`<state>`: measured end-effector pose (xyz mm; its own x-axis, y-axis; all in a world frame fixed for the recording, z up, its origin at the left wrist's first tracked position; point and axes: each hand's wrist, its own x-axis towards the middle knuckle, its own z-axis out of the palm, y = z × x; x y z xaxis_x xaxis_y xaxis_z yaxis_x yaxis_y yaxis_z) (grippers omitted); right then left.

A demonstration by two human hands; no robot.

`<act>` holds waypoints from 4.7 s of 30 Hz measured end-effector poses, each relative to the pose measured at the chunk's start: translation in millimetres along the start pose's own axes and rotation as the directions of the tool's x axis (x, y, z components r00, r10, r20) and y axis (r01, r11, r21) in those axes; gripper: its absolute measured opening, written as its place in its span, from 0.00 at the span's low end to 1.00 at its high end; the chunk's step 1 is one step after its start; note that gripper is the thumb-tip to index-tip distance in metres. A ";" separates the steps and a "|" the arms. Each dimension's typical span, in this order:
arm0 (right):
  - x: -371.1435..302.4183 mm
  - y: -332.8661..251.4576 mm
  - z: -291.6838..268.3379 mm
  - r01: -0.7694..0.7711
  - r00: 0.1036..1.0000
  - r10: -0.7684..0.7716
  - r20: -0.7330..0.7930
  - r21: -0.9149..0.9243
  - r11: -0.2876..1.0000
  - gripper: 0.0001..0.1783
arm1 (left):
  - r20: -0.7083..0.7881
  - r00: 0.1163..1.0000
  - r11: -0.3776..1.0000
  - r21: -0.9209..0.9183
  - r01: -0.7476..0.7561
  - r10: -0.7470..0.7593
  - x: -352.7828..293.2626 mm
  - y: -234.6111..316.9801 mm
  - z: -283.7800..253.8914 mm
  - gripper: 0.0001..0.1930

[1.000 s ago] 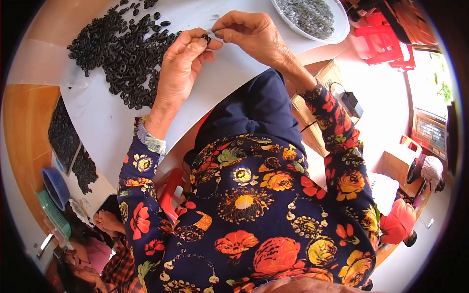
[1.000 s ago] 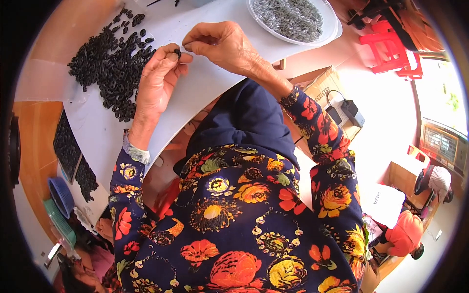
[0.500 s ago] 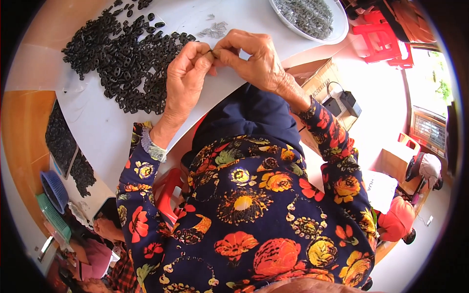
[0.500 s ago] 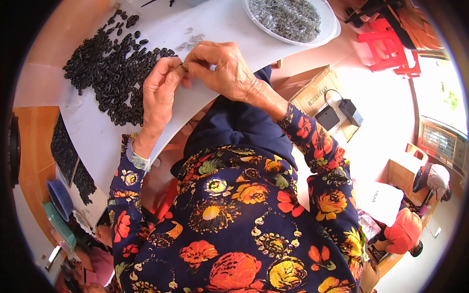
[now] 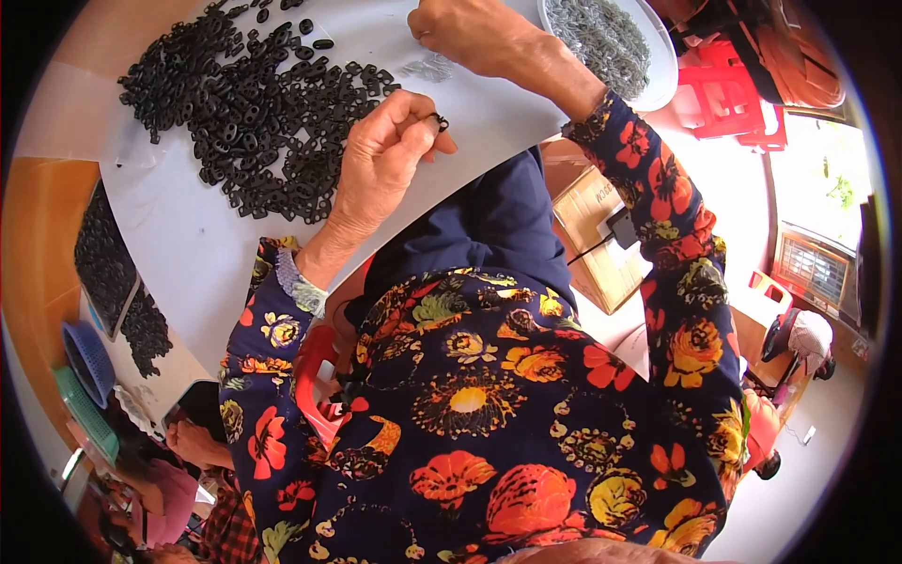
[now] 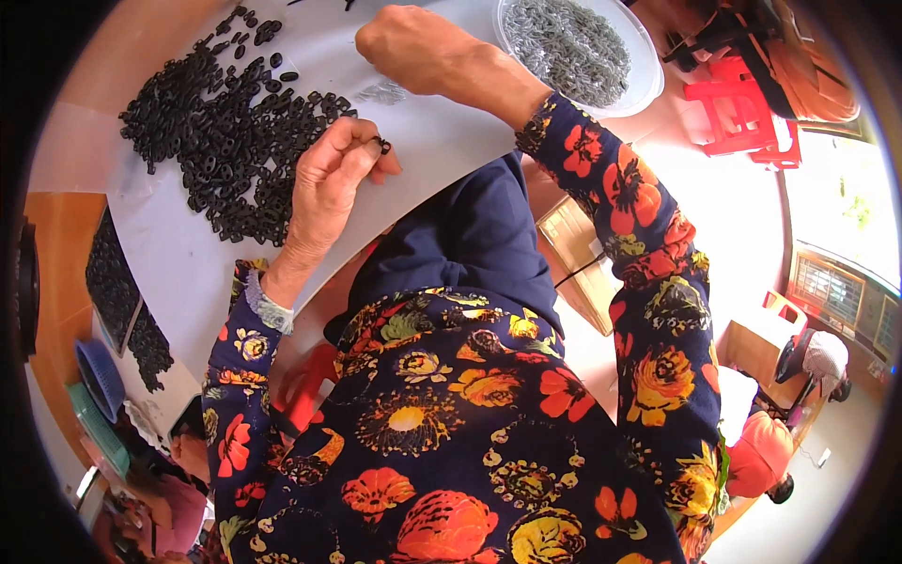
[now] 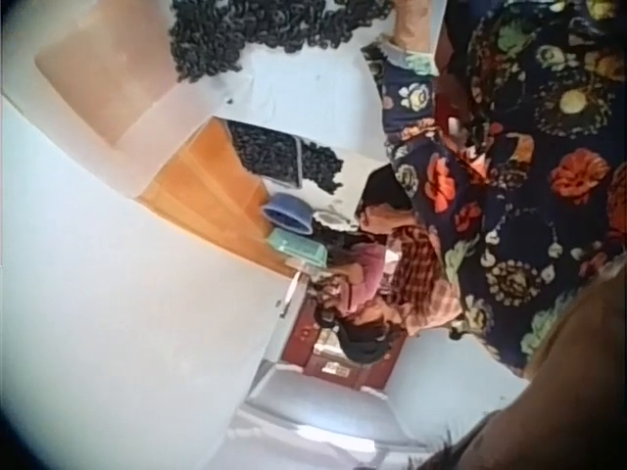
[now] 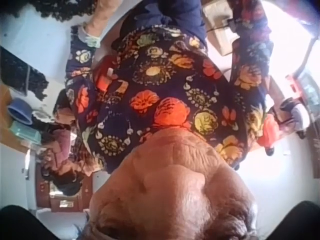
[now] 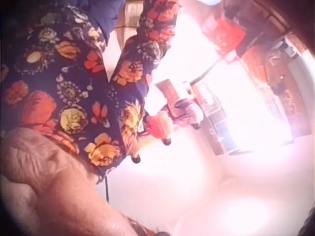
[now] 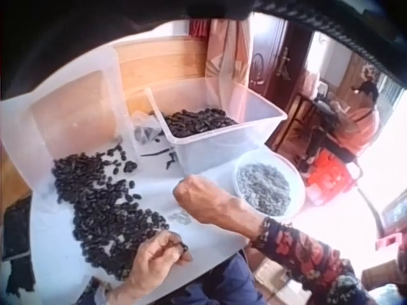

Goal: The person repeatedly takes small black plastic pieces and pins from the table and assembles them together by hand.

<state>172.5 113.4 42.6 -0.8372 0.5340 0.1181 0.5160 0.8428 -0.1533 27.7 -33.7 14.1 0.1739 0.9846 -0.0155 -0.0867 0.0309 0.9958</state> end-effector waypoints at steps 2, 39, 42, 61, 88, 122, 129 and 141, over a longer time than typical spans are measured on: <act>3.4 -4.7 3.2 0.023 0.999 -0.024 -0.043 -0.029 0.999 0.06 | 0.003 1.000 1.000 -0.027 -0.009 0.009 -0.8 0.0 0.0 0.05; -67.5 -45.0 27.9 -0.020 0.917 0.396 -0.046 0.987 0.160 0.12 | -0.085 0.995 0.981 -0.190 0.035 -0.052 9.1 -12.7 -1.9 0.05; -67.7 -44.3 26.6 -0.033 0.916 0.400 -0.020 0.992 0.125 0.12 | -0.088 0.995 0.982 -0.187 0.039 -0.056 8.3 -11.8 -1.5 0.05; -70.2 -47.2 21.5 -0.144 0.936 0.347 0.052 0.959 0.246 0.07 | -0.086 0.996 0.995 -0.094 -0.036 0.028 5.2 -9.7 2.8 0.04; -61.3 -66.6 21.8 -0.226 0.835 0.548 -0.051 0.876 0.425 0.10 | -0.103 0.988 0.985 -0.124 -0.123 0.111 5.3 -15.1 0.4 0.05; -65.7 -59.6 31.3 0.029 0.809 0.578 -0.111 0.988 0.149 0.10 | 0.179 0.970 0.980 -0.076 0.182 -0.166 61.4 25.4 -57.2 0.11; -67.1 -57.1 34.5 0.109 0.821 0.540 -0.185 0.979 0.170 0.15 | 0.197 0.976 0.995 0.061 0.084 -0.094 64.0 29.8 -45.5 0.11; -65.6 -57.0 40.3 0.139 0.804 0.557 -0.207 0.977 0.162 0.15 | 0.204 0.979 0.955 0.290 -0.060 0.000 68.2 36.8 -39.3 0.11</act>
<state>190.7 27.6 4.0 -0.3482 0.9129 0.2130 -0.2103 0.1454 -0.9668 -2.2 41.3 46.1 0.3707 0.9287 0.0033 0.1912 -0.0797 0.9783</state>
